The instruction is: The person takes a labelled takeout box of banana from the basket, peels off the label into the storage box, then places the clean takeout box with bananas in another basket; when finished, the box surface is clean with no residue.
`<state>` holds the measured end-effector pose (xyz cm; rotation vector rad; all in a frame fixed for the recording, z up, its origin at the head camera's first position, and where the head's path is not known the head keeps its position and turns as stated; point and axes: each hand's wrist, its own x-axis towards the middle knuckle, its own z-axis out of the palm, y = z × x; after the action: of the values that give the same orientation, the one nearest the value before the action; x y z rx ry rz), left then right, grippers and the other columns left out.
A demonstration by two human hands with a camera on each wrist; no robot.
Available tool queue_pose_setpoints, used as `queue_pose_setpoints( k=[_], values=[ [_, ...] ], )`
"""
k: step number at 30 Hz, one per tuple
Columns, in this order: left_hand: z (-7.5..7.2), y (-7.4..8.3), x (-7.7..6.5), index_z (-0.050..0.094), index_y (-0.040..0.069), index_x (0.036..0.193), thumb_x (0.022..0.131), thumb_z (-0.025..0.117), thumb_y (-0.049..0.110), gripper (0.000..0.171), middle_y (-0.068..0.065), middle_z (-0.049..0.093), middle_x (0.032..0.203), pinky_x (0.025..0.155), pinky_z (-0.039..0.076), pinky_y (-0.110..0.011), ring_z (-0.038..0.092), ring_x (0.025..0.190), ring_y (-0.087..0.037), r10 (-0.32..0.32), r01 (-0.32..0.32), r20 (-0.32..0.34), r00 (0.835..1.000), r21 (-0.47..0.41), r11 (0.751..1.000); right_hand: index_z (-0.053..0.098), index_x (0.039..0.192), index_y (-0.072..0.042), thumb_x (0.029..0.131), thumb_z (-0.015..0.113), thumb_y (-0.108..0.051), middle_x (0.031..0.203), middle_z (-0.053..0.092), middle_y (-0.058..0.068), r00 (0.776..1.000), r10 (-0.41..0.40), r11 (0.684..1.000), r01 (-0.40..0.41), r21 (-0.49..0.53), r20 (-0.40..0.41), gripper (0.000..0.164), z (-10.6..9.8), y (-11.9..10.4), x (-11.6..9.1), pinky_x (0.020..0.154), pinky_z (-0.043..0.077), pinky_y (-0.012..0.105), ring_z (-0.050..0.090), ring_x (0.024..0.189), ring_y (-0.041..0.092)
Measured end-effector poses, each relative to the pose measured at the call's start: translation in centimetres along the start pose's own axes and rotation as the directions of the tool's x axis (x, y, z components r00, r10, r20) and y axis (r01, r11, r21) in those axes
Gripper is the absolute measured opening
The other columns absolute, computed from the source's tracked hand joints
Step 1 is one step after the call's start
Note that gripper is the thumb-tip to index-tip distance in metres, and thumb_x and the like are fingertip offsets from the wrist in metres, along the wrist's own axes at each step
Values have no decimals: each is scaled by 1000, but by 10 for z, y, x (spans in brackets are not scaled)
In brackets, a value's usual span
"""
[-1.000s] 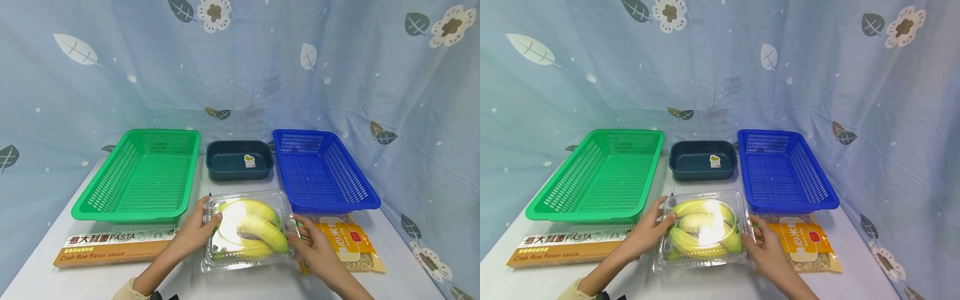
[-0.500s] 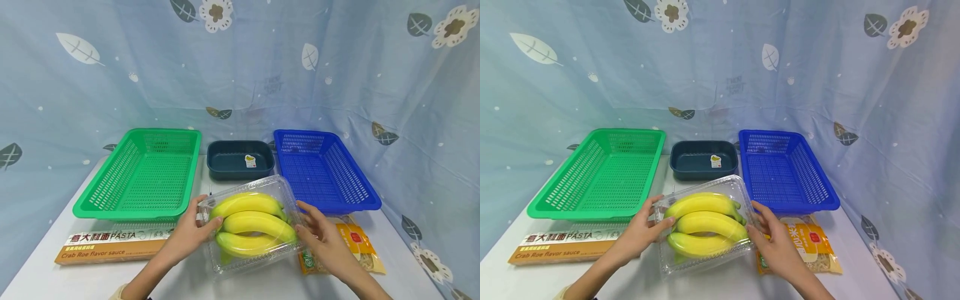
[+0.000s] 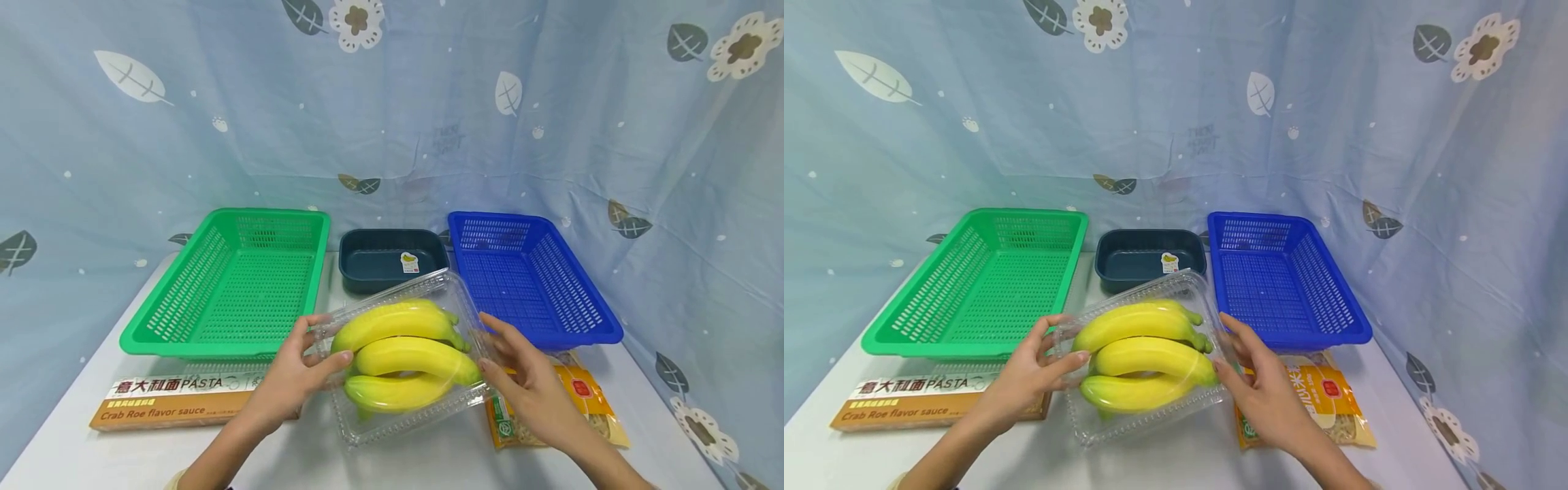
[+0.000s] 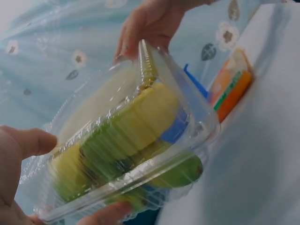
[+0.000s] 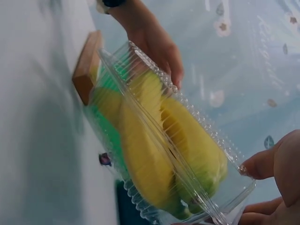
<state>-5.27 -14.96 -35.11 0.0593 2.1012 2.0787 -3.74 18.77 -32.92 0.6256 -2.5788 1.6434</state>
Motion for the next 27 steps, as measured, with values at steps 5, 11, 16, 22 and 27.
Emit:
queue_pose_setpoints(
  k=[5,11,16,22,27],
  values=[
    [-8,2,-2,40,12,140,94,71,21,56,-20,44,145,80,59,-46,58,120,-38,33,-33,7,999,-25,999,37,154,-15,102,57,-6,146,50,19,998,-58,998,58,-20,20,56,-1,-4,8,96,50,34,53,128,36],
    [-18,5,-8,45,10,142,95,70,17,54,-19,44,145,82,58,-49,59,119,-37,64,-62,28,998,-55,997,36,155,-17,103,56,-8,148,49,14,996,-76,997,77,-9,54,56,-3,-11,18,101,46,35,52,131,31],
    [-27,9,-12,45,9,145,95,69,15,57,-19,41,146,83,58,-49,61,115,-34,79,-76,37,996,-73,994,37,154,-14,103,55,-4,146,51,14,987,-140,990,141,-7,78,55,-4,-18,31,92,53,31,56,126,34],
    [-37,11,-15,44,8,148,95,68,11,58,-21,38,145,84,57,-52,63,112,-33,108,-104,40,993,-109,989,38,154,-16,102,55,-3,151,47,12,975,-197,979,201,-32,102,57,-2,-24,47,78,58,31,53,129,35],
    [-47,11,-21,42,13,149,96,67,14,58,-21,39,148,83,58,-47,62,115,-26,95,-94,9,995,-54,994,37,155,-18,102,57,-7,155,42,5,969,-207,977,213,-29,131,57,6,-27,59,95,53,42,48,134,31]
  ],
)
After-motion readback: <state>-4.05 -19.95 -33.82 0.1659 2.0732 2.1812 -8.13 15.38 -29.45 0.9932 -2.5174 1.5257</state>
